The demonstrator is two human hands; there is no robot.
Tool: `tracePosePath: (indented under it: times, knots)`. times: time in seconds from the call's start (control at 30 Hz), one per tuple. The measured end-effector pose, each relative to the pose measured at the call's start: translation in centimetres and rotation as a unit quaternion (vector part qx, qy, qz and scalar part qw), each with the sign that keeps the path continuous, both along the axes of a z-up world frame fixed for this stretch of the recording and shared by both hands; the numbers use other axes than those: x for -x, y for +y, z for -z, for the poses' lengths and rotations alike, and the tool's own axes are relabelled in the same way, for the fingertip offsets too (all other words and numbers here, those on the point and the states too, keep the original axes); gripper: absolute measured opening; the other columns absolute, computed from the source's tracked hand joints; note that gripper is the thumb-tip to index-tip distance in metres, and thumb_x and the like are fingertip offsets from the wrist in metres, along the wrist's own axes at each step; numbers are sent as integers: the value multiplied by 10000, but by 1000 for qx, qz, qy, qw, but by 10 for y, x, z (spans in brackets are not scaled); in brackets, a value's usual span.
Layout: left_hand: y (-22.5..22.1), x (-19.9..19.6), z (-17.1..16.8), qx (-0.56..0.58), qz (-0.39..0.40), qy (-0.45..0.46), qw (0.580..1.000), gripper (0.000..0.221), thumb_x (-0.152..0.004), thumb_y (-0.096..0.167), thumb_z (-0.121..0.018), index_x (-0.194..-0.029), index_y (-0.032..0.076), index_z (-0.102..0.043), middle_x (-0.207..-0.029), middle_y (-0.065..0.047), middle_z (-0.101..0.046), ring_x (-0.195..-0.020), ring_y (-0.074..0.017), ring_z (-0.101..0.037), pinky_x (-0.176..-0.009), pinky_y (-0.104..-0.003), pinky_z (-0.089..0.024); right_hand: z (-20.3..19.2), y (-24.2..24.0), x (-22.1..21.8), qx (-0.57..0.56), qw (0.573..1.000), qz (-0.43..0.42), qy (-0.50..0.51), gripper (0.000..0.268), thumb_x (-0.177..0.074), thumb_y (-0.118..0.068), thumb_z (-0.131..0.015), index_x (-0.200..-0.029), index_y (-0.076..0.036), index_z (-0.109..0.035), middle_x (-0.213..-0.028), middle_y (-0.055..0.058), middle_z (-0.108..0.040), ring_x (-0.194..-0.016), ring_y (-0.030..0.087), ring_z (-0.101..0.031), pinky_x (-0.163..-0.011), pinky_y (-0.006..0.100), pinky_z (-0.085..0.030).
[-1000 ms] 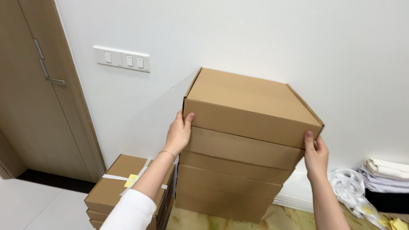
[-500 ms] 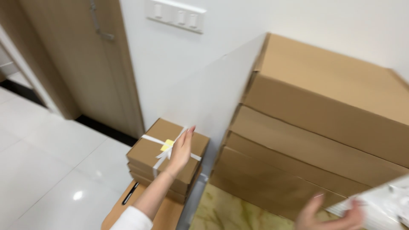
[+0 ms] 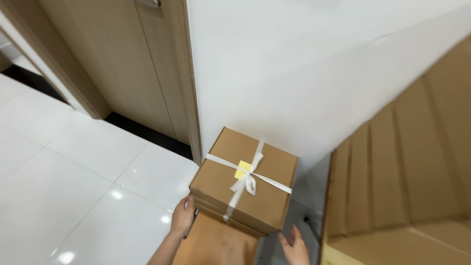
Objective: The person places folded white and grey clothing items into clear plastic bags, then puts the bags into cardboard boxes. They close the boxes and tie them with white ribbons, stacking the finished packages on a table.
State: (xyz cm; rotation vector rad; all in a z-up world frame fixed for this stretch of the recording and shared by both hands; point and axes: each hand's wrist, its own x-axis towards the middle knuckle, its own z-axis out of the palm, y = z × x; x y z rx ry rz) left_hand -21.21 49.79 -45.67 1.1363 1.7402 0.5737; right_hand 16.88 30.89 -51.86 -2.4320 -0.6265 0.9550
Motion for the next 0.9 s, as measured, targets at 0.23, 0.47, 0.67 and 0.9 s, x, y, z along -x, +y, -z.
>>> tracePosePath:
  times: [0.23, 0.47, 0.67, 0.9]
  knots:
    - [81, 7, 104, 91, -9, -40, 995, 832, -967, 579, -480, -1636, 108, -329, -1674, -121, -394, -1556, -298, -364, -1293, -381, -252, 71, 54, 1, 72, 995, 62, 40, 1083, -773, -693, -700, -1626, -107, -379, -1538, 130, -618, -1405, 312, -617, -1161, 401, -487]
    - [98, 0, 39, 169, 31, -104, 980, 824, -916, 639, -506, -1628, 241, -388, -1688, -20, -399, -1563, -203, -375, -1295, -384, -302, -54, 110, 64, -43, 900, 386, 198, 996, -780, -555, -703, -1618, -106, -410, -1658, 61, -414, -1512, 321, -381, -1211, 562, -308]
    - [101, 5, -31, 191, -16, -158, 969, 582, -902, 610, -558, -1347, 237, -598, -1308, -15, -591, -1161, -187, -524, -1011, -325, -408, -43, 92, 45, -103, 838, 449, 292, 848, -812, -624, -640, -1539, -232, -445, -1522, 129, -445, -1397, 359, -436, -1132, 491, -393]
    - [95, 13, -42, 155, -117, -238, 952, 544, -849, 521, -692, -1207, 141, -537, -1177, -130, -659, -1129, -226, -659, -997, -389, -551, -46, 72, 36, -212, 851, 402, 264, 435, -825, -410, -772, -1008, -186, -447, -1183, 115, -638, -1061, 388, -601, -867, 551, -455]
